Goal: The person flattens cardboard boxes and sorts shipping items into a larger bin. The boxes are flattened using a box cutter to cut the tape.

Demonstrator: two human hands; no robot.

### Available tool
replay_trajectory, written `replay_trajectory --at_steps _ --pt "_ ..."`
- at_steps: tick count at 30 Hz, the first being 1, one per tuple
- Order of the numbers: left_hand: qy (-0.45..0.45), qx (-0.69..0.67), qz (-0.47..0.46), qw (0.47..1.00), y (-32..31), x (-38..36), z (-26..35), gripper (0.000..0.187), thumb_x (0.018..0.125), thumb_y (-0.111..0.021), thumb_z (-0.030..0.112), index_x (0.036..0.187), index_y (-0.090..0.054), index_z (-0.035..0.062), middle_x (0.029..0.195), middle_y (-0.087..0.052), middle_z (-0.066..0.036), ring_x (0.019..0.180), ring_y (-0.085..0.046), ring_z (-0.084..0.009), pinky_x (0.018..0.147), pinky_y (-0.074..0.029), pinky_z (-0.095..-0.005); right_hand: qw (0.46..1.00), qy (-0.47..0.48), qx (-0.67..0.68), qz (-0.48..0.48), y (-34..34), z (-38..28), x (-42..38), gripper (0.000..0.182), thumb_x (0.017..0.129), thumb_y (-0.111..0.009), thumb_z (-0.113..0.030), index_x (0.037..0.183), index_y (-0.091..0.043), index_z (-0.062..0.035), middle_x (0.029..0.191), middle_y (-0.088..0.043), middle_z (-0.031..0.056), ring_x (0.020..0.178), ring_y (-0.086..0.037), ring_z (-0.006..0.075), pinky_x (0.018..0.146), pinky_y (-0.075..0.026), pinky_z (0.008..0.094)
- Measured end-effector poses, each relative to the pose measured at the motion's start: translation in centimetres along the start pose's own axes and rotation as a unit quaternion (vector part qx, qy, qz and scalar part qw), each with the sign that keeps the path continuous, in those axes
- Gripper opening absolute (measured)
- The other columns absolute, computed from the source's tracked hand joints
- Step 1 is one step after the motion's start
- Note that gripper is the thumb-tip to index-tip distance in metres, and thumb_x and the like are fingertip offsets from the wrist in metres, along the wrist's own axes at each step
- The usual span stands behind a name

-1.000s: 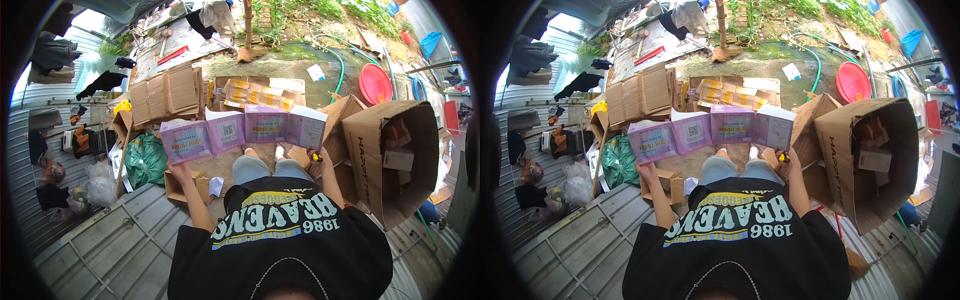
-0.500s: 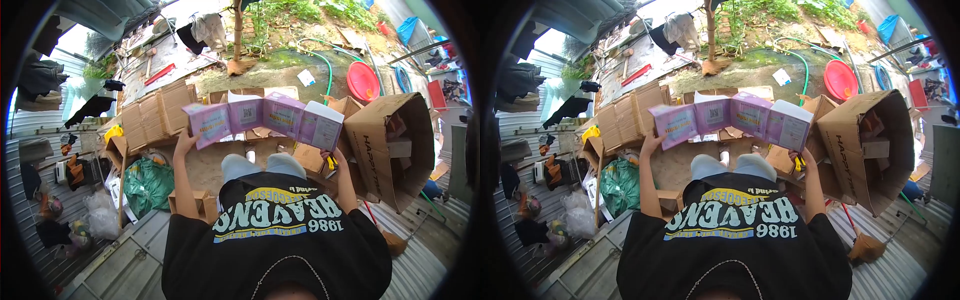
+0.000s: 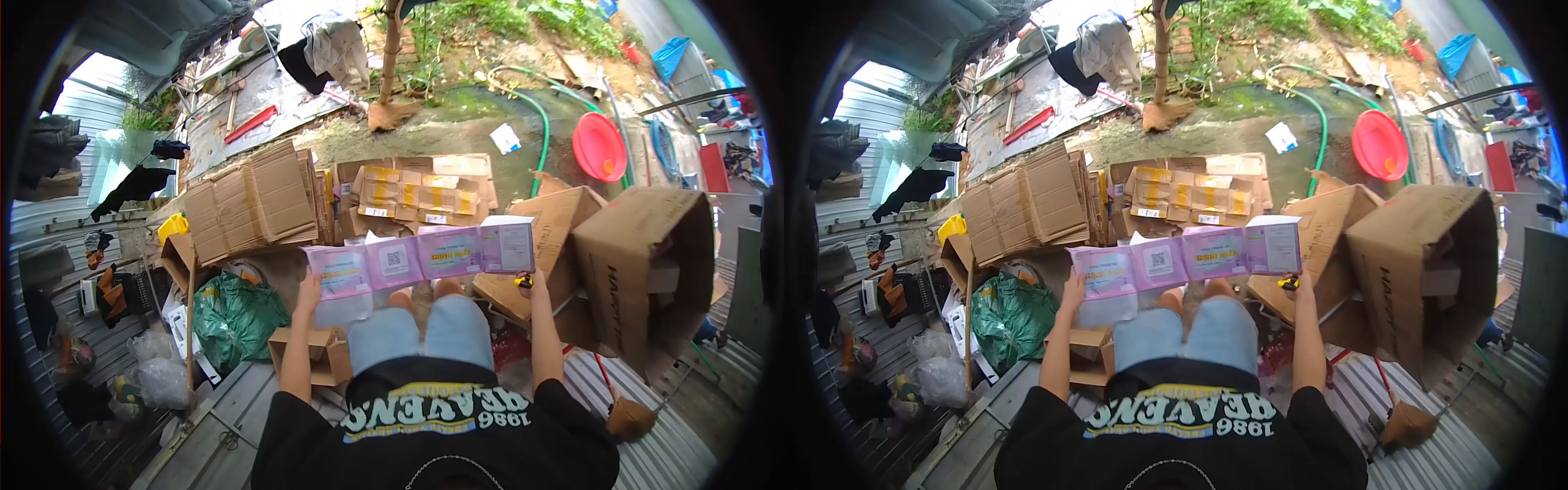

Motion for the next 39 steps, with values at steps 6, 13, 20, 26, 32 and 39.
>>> replay_trajectory --at_steps 6,13,20,26,32,39 --pt "-0.044 -0.080 0.062 0.994 -4.8 8.2 -0.4 0.033 0.083 -0.042 0.016 0.111 -0.042 -0.0019 0.090 -0.054 -0.027 0.086 -0.053 -0.0403 0.069 -0.042 -0.0401 0.996 0.047 -0.040 0.063 -1.6 -1.2 10.6 0.011 0.070 -0.048 -0.011 0.076 -0.044 -0.0020 0.060 -0.047 0.0127 0.045 -0.045 0.0164 0.039 -0.041 0.0242" --pt "-0.107 -0.074 0.063 0.990 -12.4 24.9 -5.7 0.036 0.086 -0.041 0.018 0.118 -0.038 0.0018 0.099 -0.054 -0.022 0.095 -0.052 -0.0333 0.078 -0.040 -0.0356 0.997 -0.067 0.001 0.029 -5.1 -5.7 27.6 0.011 0.077 -0.043 -0.009 0.084 -0.044 -0.0003 0.067 -0.048 0.0132 0.045 -0.044 0.0153 0.039 -0.042 0.0225" --pt "0.017 0.021 0.074 0.997 -25.4 36.2 -22.5 0.040 0.085 -0.044 0.024 0.119 -0.037 0.0027 0.104 -0.054 -0.021 0.100 -0.051 -0.0331 0.082 -0.038 -0.0367 0.993 0.054 -0.031 0.104 -0.4 -4.7 47.2 0.015 0.080 -0.041 -0.017 0.081 -0.043 -0.0015 0.060 -0.046 0.0086 0.043 -0.043 0.0155 0.039 -0.040 0.0249" --pt "0.030 -0.161 -0.100 0.981 -23.6 34.9 -20.9 0.045 0.087 -0.044 0.018 0.125 -0.029 0.0010 0.118 -0.044 -0.012 0.111 -0.039 -0.0213 0.094 -0.028 -0.0297 0.696 0.600 -0.323 0.228 -6.5 -4.6 37.3 0.020 0.081 -0.054 -0.020 0.082 -0.050 -0.0003 0.069 -0.053 0.0065 0.056 -0.051 0.0190 0.051 -0.044 0.0298" --pt "0.000 -0.048 -0.158 0.986 -23.5 33.9 -18.1 0.053 0.086 -0.043 0.013 0.130 -0.016 0.0015 0.127 -0.034 -0.013 0.119 -0.029 -0.0209 0.098 -0.021 -0.0293 0.383 0.514 -0.766 -0.050 -17.9 3.5 38.5 0.059 0.063 -0.069 -0.021 0.116 -0.042 -0.0186 0.098 -0.050 0.0120 0.081 -0.056 0.0301 0.070 -0.045 0.0372" --pt "0.055 0.073 -0.208 0.974 -28.1 30.7 -24.8 0.059 0.083 -0.046 0.015 0.132 -0.013 0.0101 0.121 -0.040 -0.021 0.115 -0.037 -0.0333 0.092 -0.030 -0.0364 0.374 0.351 -0.858 -0.030 -11.1 6.3 46.5 0.094 0.053 -0.074 -0.012 0.129 -0.022 -0.0337 0.099 -0.046 0.0140 0.080 -0.055 0.0347 0.067 -0.045 0.0434"
Point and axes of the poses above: each hand's wrist, its own x-axis towards the middle knuckle, its own y-axis out of the back of the hand, z = x × y, the point moved 5 cm from there along x, towards the middle knuckle
